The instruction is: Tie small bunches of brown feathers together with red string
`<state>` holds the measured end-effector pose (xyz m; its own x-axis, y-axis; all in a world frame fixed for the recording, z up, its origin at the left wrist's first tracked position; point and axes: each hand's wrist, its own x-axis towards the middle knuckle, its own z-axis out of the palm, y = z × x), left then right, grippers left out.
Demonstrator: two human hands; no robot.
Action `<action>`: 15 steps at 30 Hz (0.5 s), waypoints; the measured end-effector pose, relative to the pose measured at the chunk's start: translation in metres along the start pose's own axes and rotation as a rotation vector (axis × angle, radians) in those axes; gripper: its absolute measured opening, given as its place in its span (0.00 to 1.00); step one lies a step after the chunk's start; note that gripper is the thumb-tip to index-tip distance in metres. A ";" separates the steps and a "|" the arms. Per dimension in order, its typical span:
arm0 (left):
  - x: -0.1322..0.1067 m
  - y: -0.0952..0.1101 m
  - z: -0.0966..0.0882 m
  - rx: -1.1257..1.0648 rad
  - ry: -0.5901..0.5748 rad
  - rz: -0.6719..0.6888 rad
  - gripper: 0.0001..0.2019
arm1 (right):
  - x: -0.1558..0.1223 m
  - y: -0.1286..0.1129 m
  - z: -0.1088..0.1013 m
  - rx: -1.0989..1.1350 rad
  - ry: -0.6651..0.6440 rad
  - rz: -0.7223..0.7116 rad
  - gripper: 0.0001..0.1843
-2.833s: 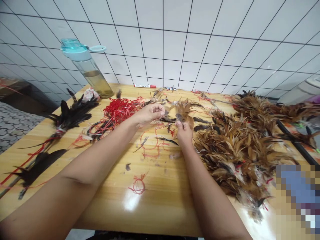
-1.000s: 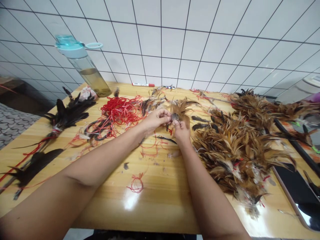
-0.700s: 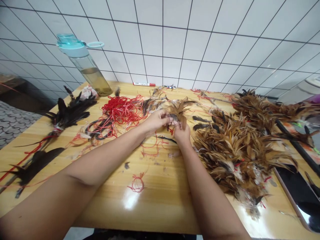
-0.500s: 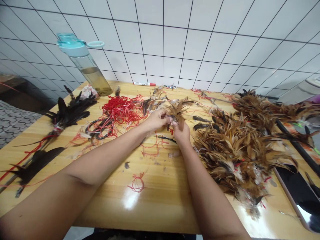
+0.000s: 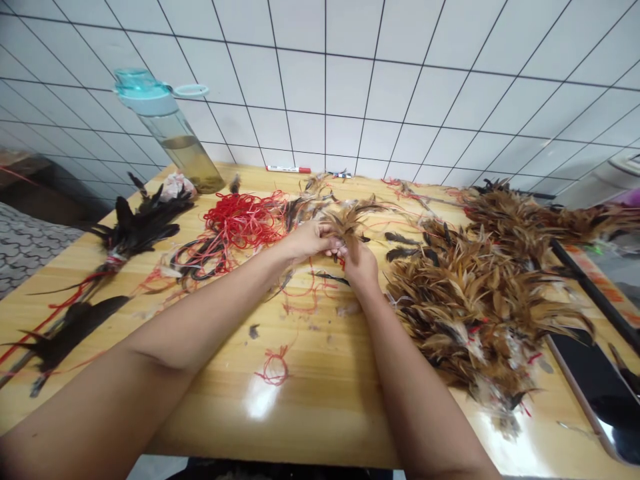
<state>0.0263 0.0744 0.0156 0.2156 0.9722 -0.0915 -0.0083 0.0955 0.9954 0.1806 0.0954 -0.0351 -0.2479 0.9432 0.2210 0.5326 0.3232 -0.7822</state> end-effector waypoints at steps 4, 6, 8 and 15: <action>-0.001 0.002 0.001 0.238 0.021 0.129 0.04 | -0.001 -0.004 -0.003 -0.083 0.008 -0.017 0.10; -0.001 0.003 0.003 0.441 0.087 0.234 0.05 | -0.002 -0.006 -0.004 -0.165 0.023 -0.023 0.11; -0.002 0.003 0.006 0.610 0.161 0.309 0.04 | -0.004 -0.007 -0.004 -0.240 0.030 -0.020 0.13; 0.000 -0.010 0.021 0.703 0.302 0.358 0.06 | -0.010 -0.015 -0.003 -0.413 0.024 0.028 0.16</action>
<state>0.0465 0.0687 0.0066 0.0445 0.9433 0.3290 0.6047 -0.2876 0.7427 0.1773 0.0814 -0.0234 -0.2119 0.9521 0.2203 0.8202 0.2958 -0.4897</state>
